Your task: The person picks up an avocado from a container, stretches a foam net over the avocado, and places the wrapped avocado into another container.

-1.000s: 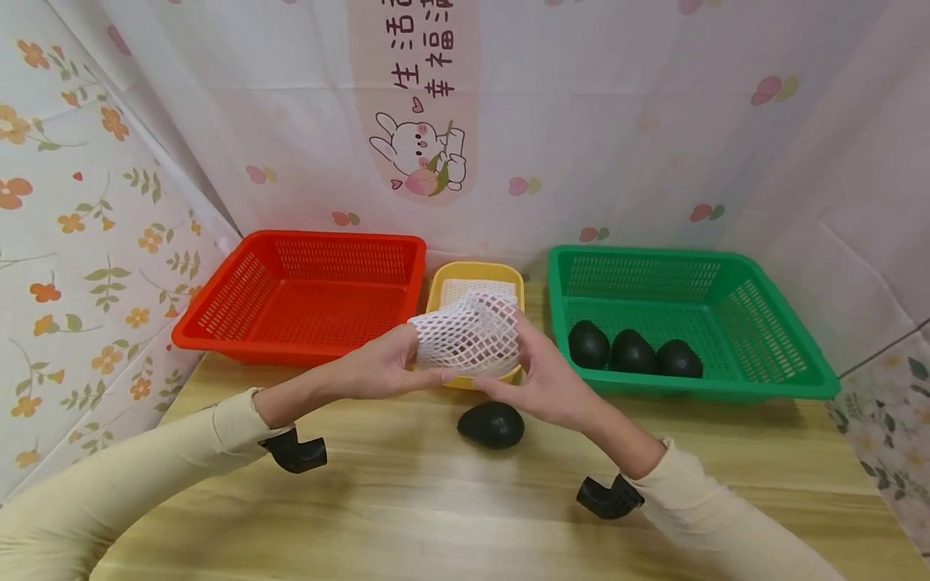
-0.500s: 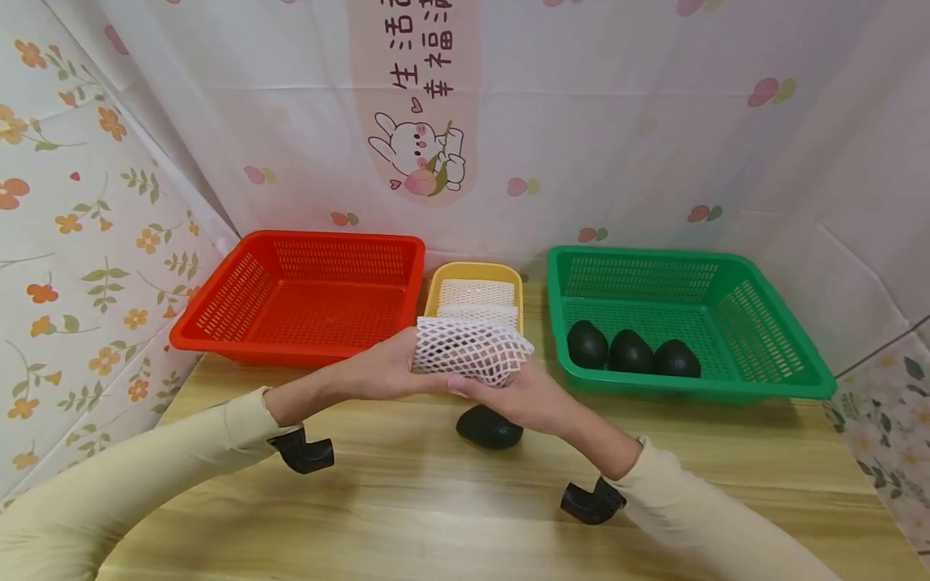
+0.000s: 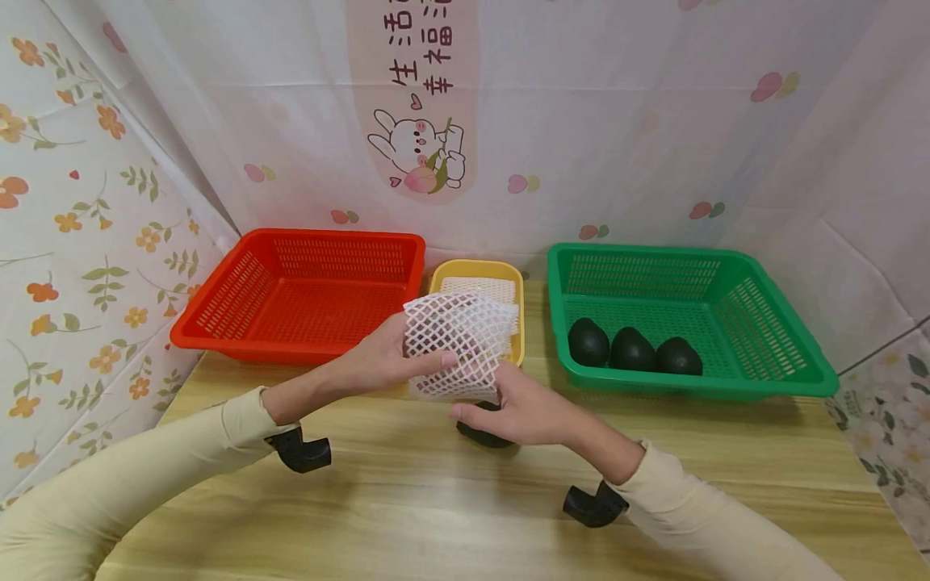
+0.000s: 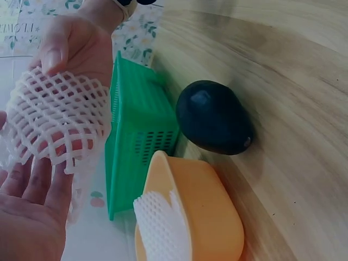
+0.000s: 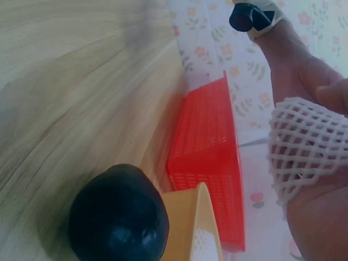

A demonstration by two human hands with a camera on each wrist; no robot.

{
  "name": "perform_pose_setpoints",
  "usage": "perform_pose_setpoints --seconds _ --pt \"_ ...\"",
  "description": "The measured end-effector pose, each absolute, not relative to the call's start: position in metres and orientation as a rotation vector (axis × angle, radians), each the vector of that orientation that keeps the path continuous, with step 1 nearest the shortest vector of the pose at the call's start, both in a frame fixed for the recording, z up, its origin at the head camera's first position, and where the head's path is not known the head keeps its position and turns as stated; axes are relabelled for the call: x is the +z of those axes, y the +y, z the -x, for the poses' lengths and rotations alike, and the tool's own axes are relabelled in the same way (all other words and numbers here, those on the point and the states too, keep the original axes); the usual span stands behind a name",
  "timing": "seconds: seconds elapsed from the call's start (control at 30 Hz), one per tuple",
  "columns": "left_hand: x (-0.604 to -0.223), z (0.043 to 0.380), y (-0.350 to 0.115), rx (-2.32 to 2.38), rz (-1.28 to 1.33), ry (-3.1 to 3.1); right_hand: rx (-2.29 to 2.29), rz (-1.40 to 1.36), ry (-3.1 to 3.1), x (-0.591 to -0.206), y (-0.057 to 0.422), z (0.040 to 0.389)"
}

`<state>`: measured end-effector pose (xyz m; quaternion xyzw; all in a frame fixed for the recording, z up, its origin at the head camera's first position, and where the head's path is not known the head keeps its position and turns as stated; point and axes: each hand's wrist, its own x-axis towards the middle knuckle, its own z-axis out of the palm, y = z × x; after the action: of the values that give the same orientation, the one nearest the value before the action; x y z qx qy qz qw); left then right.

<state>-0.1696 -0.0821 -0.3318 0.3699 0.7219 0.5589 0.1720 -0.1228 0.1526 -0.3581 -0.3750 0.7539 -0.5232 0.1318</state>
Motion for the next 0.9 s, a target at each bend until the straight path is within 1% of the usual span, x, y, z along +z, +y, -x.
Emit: perform_pose_setpoints --seconds 0.17,0.3,0.4,0.5,0.73,0.9 --pt "-0.33 0.169 -0.085 1.63 -1.006 2.101 -1.72 1.157 2.223 -0.363 0.16 0.124" --pt "-0.329 0.17 -0.09 1.677 -0.914 2.163 -1.926 1.228 2.258 -0.367 0.17 0.128" --pt "-0.329 0.17 -0.096 1.707 -0.836 2.2 -1.952 1.166 2.379 -0.369 0.177 0.131" --pt "-0.33 0.171 -0.101 1.72 -0.795 2.218 -1.758 1.109 2.529 -0.372 0.184 0.132" --pt "-0.33 0.171 -0.106 1.739 -0.781 2.226 -1.012 1.257 2.652 -0.381 0.19 0.13" --pt "-0.331 0.17 -0.107 1.761 -0.784 2.213 -0.723 1.232 2.639 -0.386 0.186 0.128"
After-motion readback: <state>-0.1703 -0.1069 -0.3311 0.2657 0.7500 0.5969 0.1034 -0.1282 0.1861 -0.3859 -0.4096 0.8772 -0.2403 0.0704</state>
